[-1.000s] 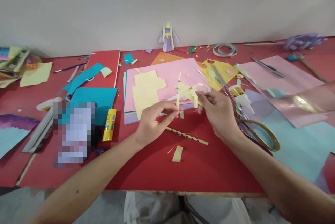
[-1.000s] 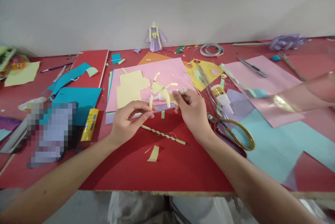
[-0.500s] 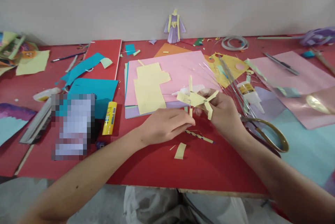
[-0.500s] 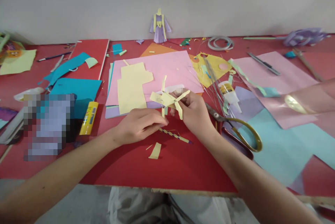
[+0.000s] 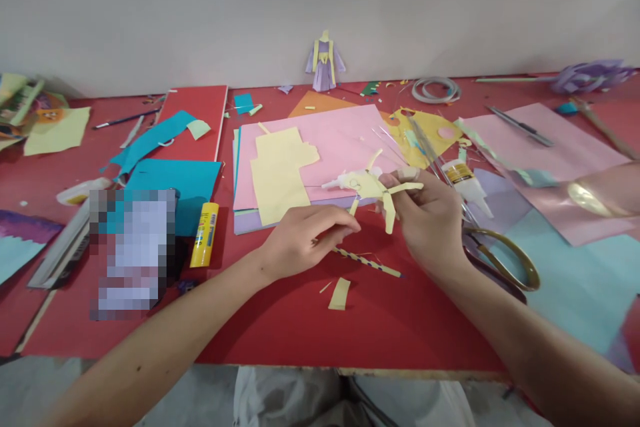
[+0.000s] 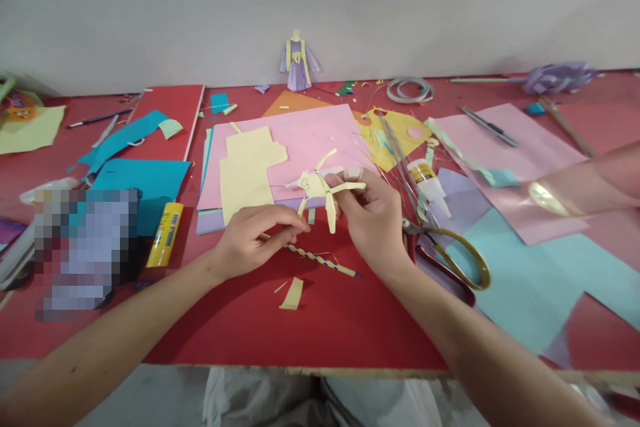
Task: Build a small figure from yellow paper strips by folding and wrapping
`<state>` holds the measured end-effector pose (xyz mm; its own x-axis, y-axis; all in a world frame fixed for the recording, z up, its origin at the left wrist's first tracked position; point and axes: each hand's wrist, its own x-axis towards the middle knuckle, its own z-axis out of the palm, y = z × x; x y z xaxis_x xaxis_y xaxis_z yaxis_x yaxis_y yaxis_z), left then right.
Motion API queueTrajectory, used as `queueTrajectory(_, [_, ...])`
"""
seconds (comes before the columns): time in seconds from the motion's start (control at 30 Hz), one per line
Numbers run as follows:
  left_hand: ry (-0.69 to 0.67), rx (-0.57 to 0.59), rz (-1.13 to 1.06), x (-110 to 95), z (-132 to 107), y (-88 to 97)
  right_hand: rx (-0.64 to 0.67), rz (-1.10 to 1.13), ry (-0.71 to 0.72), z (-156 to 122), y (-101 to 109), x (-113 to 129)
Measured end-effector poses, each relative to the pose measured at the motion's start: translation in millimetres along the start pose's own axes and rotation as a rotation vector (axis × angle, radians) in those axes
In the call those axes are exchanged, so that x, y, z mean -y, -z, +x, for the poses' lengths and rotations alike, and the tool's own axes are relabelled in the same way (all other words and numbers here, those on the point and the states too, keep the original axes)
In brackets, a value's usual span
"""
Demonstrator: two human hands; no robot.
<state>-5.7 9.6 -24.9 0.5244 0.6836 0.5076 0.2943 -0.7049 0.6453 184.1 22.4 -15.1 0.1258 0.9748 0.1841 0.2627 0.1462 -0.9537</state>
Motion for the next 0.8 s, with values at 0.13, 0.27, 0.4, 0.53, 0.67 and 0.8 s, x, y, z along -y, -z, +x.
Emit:
queueTrajectory(0.13, [0.007, -0.015, -0.008, -1.1, -0.6, 0.4, -0.055, -0.054, 0.028, 1.0, 0.4, -2.7])
queueTrajectory(0.27, [0.017, -0.033, -0.019, -2.2, -1.5, 0.5, -0.038, -0.110, 0.066, 1.1, 0.1, -5.5])
queueTrajectory(0.4, [0.029, -0.030, -0.024, -2.6, -0.3, 1.1, 0.001, -0.146, 0.089, 0.3, -0.3, -6.2])
queueTrajectory(0.53, [0.065, -0.043, -0.053, -3.9, 0.6, 1.4, -0.003, -0.129, 0.058, 1.4, 0.4, -5.9])
queueTrajectory(0.67, [0.146, -0.040, -0.065, -4.5, 0.0, 0.6, 0.026, -0.029, -0.024, 3.0, 0.5, -6.4])
queueTrajectory(0.8, [0.174, -0.055, -0.089, -3.6, -0.9, -0.2, 0.038, 0.027, -0.065, 2.8, -0.1, -6.5])
